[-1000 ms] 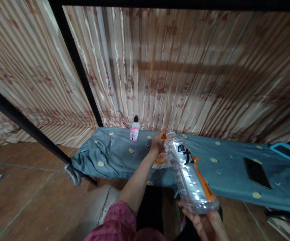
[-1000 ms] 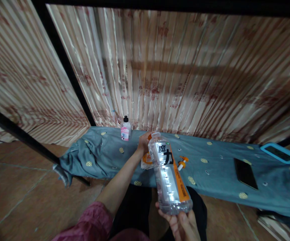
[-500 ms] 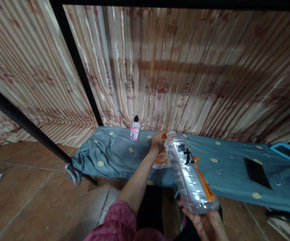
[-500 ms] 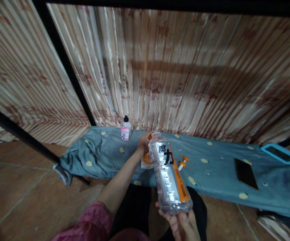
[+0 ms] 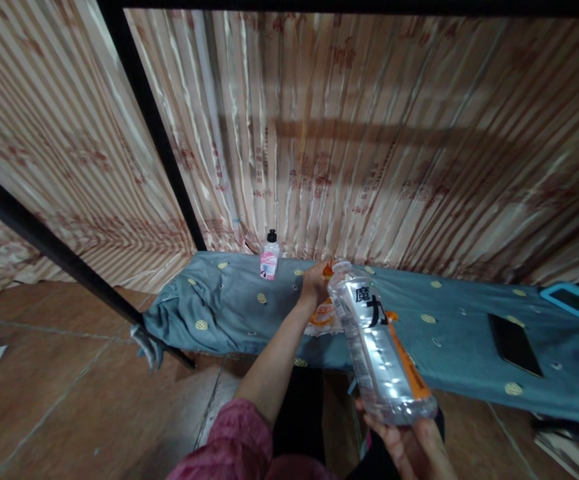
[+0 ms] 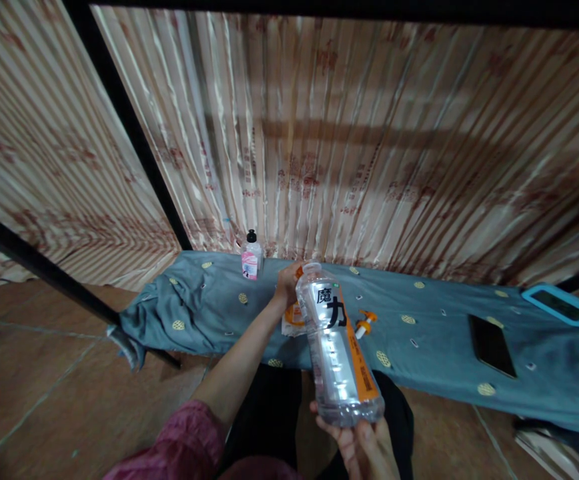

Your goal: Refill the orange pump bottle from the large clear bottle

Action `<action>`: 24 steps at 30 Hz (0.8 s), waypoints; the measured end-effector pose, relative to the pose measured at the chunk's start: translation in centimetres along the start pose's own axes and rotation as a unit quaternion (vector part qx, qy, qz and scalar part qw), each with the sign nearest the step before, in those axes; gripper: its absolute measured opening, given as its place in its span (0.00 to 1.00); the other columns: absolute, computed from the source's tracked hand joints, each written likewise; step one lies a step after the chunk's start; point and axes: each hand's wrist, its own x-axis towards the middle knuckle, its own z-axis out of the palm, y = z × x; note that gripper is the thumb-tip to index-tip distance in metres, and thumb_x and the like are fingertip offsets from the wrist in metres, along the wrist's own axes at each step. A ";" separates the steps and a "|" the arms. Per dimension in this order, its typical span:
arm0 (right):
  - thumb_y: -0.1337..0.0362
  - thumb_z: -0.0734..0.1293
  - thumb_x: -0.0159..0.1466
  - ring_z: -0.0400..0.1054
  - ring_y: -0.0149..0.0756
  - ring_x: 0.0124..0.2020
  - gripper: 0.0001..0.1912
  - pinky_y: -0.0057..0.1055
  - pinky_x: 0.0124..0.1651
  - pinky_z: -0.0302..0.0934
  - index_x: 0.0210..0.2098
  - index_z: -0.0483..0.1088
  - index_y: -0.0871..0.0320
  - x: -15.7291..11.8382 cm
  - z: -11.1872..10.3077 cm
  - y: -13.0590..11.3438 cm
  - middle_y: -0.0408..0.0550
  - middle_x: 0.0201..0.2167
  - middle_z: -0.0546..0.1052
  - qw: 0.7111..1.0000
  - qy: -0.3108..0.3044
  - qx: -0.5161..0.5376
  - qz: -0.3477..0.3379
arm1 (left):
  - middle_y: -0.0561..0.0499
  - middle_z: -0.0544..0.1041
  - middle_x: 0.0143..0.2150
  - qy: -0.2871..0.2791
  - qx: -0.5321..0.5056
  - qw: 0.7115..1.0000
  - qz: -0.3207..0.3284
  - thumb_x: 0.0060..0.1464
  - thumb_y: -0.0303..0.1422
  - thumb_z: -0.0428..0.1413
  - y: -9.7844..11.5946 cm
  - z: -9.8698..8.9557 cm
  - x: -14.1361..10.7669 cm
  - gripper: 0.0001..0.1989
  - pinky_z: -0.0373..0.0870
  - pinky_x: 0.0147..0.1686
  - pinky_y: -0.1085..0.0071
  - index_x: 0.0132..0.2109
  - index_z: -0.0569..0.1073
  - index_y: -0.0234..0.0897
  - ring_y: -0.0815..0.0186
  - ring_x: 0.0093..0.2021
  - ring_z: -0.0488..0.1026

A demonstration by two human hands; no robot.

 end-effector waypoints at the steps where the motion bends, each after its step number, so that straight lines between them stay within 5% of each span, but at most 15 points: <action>1: 0.48 0.78 0.50 0.82 0.46 0.33 0.21 0.34 0.36 0.76 0.41 0.79 0.46 0.0 0.1 0.0 0.49 0.38 0.87 1.000 0.001 -0.003 0.000 | 0.45 0.81 0.39 0.000 -0.001 1.000 0.004 0.55 0.36 0.56 -0.1 0.0 0.0 0.09 0.72 0.42 0.66 0.38 0.77 0.36 0.59 0.38 0.76; 24: 0.50 0.79 0.49 0.82 0.48 0.32 0.23 0.34 0.34 0.77 0.42 0.78 0.50 0.0 0.1 -0.1 0.51 0.37 0.86 1.000 0.008 0.012 -0.003 | 0.46 0.81 0.37 0.000 0.001 1.000 0.006 0.56 0.38 0.55 0.2 -0.1 0.0 0.11 0.72 0.41 0.67 0.37 0.77 0.36 0.59 0.37 0.76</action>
